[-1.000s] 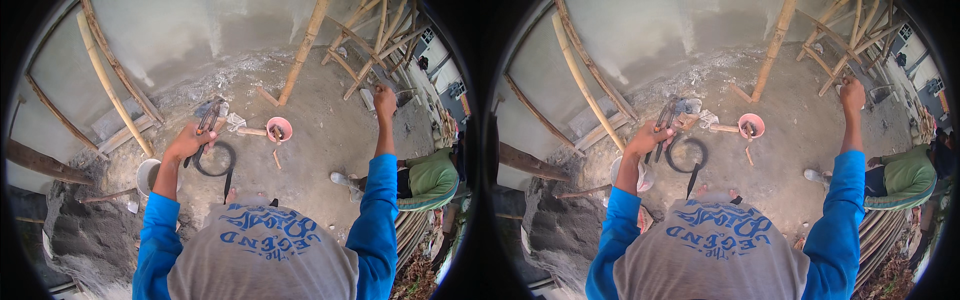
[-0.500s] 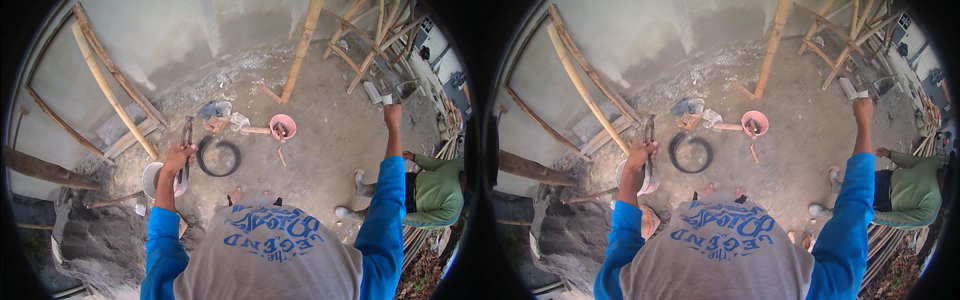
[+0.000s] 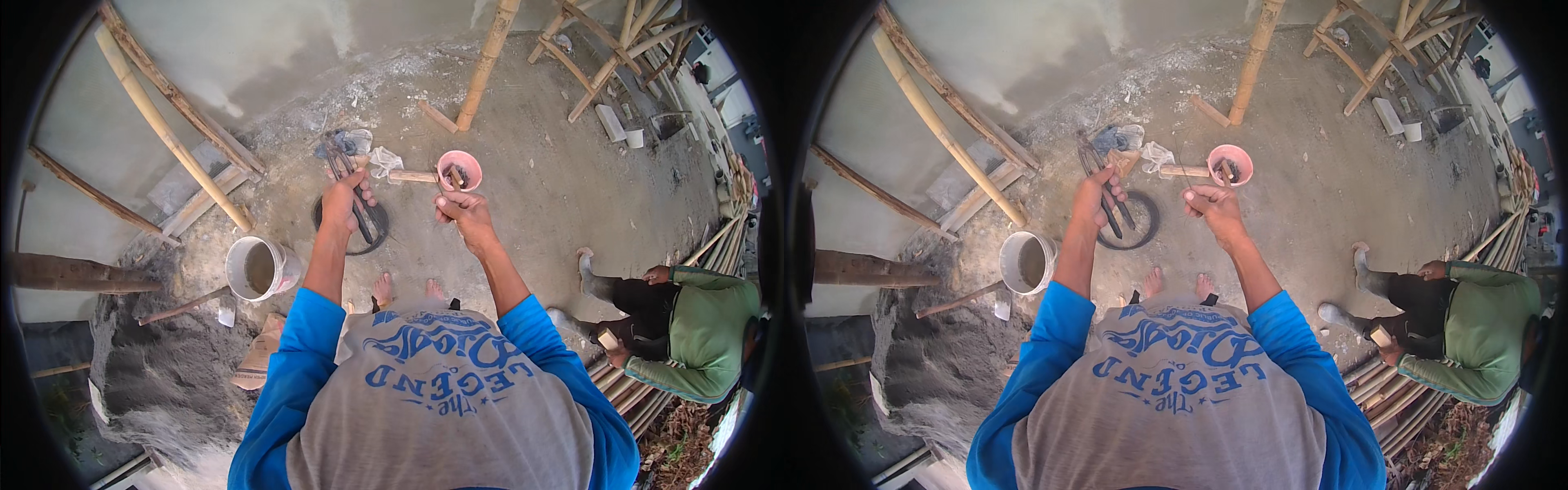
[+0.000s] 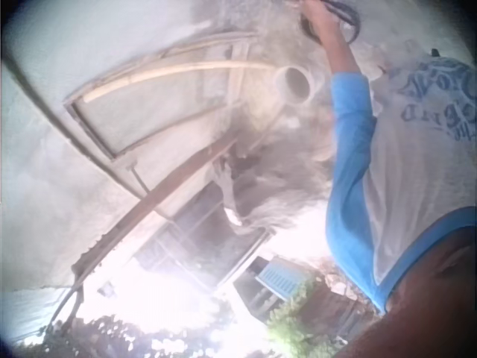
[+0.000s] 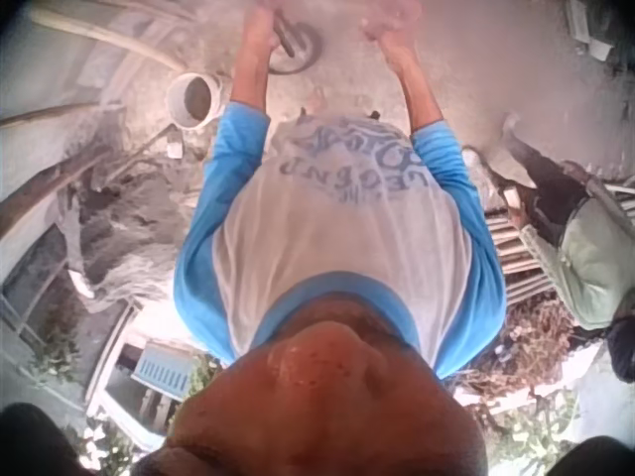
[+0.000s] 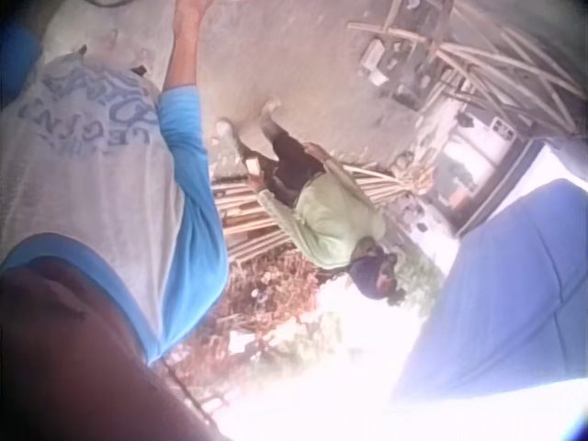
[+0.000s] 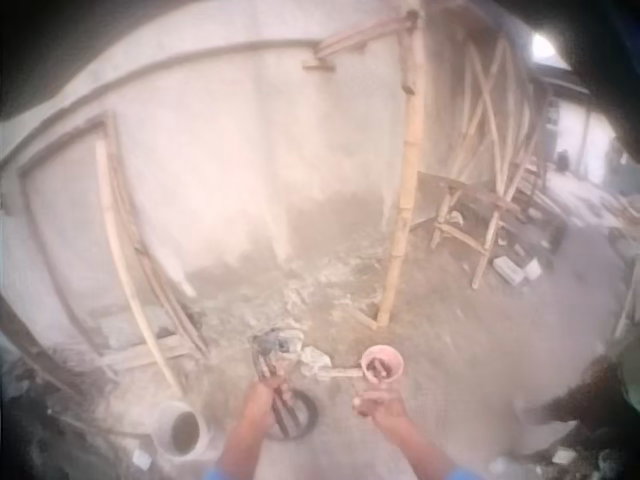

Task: The person secures bamboo poles to a wall using metal wire and pliers. They cut wire segments, wrap them around the bamboo and wall fixtures, and twist them tight to fasten the structure.

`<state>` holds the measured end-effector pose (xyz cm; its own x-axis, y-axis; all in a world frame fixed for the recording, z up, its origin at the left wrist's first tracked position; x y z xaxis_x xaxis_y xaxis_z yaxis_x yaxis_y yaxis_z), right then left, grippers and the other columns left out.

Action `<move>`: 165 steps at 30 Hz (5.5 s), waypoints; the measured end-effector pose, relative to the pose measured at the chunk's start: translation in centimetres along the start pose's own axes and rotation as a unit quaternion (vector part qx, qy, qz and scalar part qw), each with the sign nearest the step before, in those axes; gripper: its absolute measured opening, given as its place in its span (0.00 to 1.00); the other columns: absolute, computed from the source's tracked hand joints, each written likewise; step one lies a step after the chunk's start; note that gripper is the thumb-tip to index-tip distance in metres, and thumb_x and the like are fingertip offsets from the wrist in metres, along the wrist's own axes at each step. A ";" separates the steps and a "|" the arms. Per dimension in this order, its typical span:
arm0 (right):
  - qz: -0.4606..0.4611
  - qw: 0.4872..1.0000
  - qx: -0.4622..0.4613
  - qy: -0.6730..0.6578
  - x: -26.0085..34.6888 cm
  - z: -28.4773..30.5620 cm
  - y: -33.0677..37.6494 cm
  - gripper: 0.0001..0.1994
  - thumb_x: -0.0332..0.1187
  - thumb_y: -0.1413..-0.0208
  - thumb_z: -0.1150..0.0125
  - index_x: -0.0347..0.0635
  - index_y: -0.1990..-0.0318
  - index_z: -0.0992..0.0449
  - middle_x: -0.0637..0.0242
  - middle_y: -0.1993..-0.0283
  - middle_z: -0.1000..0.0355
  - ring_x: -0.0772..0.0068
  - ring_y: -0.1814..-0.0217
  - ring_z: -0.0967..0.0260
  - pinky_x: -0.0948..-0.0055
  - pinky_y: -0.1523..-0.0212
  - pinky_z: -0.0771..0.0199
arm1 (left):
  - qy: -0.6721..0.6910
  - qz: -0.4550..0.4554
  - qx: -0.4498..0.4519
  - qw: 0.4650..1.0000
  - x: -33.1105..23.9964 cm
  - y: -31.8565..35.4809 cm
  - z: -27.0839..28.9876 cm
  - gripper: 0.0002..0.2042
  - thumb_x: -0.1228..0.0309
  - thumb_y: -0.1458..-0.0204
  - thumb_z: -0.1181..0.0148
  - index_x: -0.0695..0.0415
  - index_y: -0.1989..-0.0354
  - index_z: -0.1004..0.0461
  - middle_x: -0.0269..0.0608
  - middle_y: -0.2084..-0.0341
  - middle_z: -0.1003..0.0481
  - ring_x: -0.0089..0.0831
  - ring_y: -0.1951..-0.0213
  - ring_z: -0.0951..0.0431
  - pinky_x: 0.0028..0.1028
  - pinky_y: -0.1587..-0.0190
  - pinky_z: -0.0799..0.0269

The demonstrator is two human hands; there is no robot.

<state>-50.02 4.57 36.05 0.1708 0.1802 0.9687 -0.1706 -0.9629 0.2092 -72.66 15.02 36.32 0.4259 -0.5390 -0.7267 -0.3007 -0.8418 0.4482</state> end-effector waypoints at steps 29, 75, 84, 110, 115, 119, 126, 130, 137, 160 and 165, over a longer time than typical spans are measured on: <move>-0.161 0.974 0.113 0.115 -5.3 -5.8 3.7 0.12 0.35 0.35 0.39 0.33 0.59 0.17 0.60 0.66 0.18 0.72 0.67 0.20 0.73 0.76 0.25 | 0.033 0.034 -0.087 0.995 7.4 0.8 0.0 0.04 0.75 0.40 0.43 0.62 0.65 0.28 0.35 0.80 0.31 0.26 0.79 0.32 0.30 0.76 0.34; -0.170 0.816 0.547 0.076 -8.3 -24.7 7.9 0.15 0.39 0.34 0.41 0.36 0.68 0.25 0.73 0.83 0.39 0.80 0.83 0.46 0.76 0.80 0.46 | 0.166 -0.235 -0.298 0.910 0.9 18.3 15.6 0.10 0.66 0.39 0.40 0.53 0.70 0.32 0.30 0.82 0.33 0.22 0.82 0.32 0.27 0.81 0.37; 0.010 0.866 0.493 0.087 -2.3 -22.6 7.0 0.17 0.39 0.32 0.44 0.35 0.69 0.25 0.72 0.76 0.33 0.81 0.75 0.40 0.76 0.72 0.39 | 0.052 -0.238 -0.252 0.936 -3.9 17.9 9.1 0.09 0.66 0.36 0.41 0.59 0.64 0.29 0.30 0.82 0.33 0.21 0.83 0.34 0.24 0.81 0.39; -0.048 0.888 0.457 0.033 -1.7 -12.4 6.9 0.21 0.42 0.27 0.56 0.37 0.68 0.25 0.69 0.77 0.30 0.79 0.73 0.35 0.75 0.69 0.34 | -0.084 -0.103 -0.022 0.991 0.4 10.7 -2.2 0.10 0.67 0.36 0.43 0.64 0.62 0.28 0.50 0.68 0.20 0.35 0.70 0.19 0.33 0.66 0.21; -0.105 0.868 0.480 0.065 -1.6 -11.0 6.6 0.21 0.43 0.27 0.56 0.36 0.68 0.26 0.65 0.77 0.27 0.77 0.77 0.31 0.78 0.75 0.32 | -0.117 -0.057 0.014 0.991 2.5 9.7 -4.4 0.12 0.69 0.35 0.44 0.68 0.56 0.30 0.61 0.59 0.20 0.43 0.61 0.16 0.38 0.58 0.17; -0.146 0.864 0.480 0.040 -1.5 -10.0 6.6 0.21 0.42 0.27 0.54 0.35 0.68 0.25 0.63 0.79 0.29 0.72 0.83 0.30 0.75 0.83 0.30 | -0.146 -0.040 0.028 0.988 3.2 9.0 -5.6 0.11 0.70 0.35 0.44 0.68 0.56 0.31 0.60 0.61 0.20 0.42 0.61 0.16 0.35 0.60 0.17; -0.236 0.864 0.441 -0.050 -3.8 -7.7 5.3 0.21 0.43 0.29 0.50 0.34 0.70 0.25 0.63 0.82 0.32 0.68 0.85 0.32 0.71 0.86 0.33 | -0.115 -0.035 0.056 0.991 3.7 8.2 -7.6 0.08 0.70 0.36 0.43 0.63 0.60 0.29 0.51 0.68 0.20 0.34 0.68 0.17 0.30 0.67 0.19; -0.206 0.863 0.460 -0.029 -3.4 -7.0 4.7 0.21 0.44 0.31 0.47 0.33 0.67 0.22 0.61 0.77 0.28 0.68 0.78 0.28 0.70 0.77 0.30 | -0.134 -0.059 0.038 0.988 4.0 7.6 -7.6 0.07 0.69 0.36 0.42 0.61 0.64 0.28 0.39 0.75 0.25 0.26 0.75 0.26 0.26 0.73 0.29; -0.073 0.990 0.122 0.007 0.3 2.5 -1.5 0.31 0.57 0.30 0.55 0.30 0.50 0.22 0.52 0.53 0.21 0.57 0.51 0.23 0.58 0.43 0.27 | -0.156 -0.142 0.021 0.977 2.8 7.3 -6.7 0.07 0.70 0.36 0.42 0.60 0.62 0.29 0.29 0.80 0.34 0.19 0.78 0.36 0.23 0.76 0.41; 0.044 0.992 -0.113 -0.038 22.2 30.8 -8.1 0.11 0.35 0.37 0.36 0.37 0.68 0.25 0.74 0.79 0.36 0.76 0.80 0.36 0.67 0.76 0.25 | -0.403 -0.166 0.136 0.890 5.6 2.5 -15.8 0.09 0.67 0.37 0.39 0.62 0.63 0.24 0.29 0.77 0.30 0.19 0.74 0.33 0.25 0.69 0.35; 0.155 0.926 -0.327 0.107 27.8 35.8 -8.9 0.15 0.39 0.36 0.38 0.37 0.71 0.22 0.73 0.81 0.35 0.78 0.80 0.37 0.72 0.77 0.31 | -0.260 -0.103 0.211 0.937 8.9 -2.4 -21.7 0.09 0.67 0.37 0.40 0.60 0.65 0.26 0.32 0.78 0.30 0.22 0.76 0.32 0.26 0.71 0.34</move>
<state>-8.99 10.94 56.32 -0.1697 0.0185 0.9853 -0.7418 -0.6606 -0.1154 -49.68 11.62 40.08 0.0730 -0.1873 -0.9796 -0.6152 -0.7815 0.1036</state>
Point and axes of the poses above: each hand's wrist, its own y-axis away from the middle knuckle, its own z-axis out of the back of the hand, x = y × z, the point moved 9 cm from there along -y, towards the middle knuckle
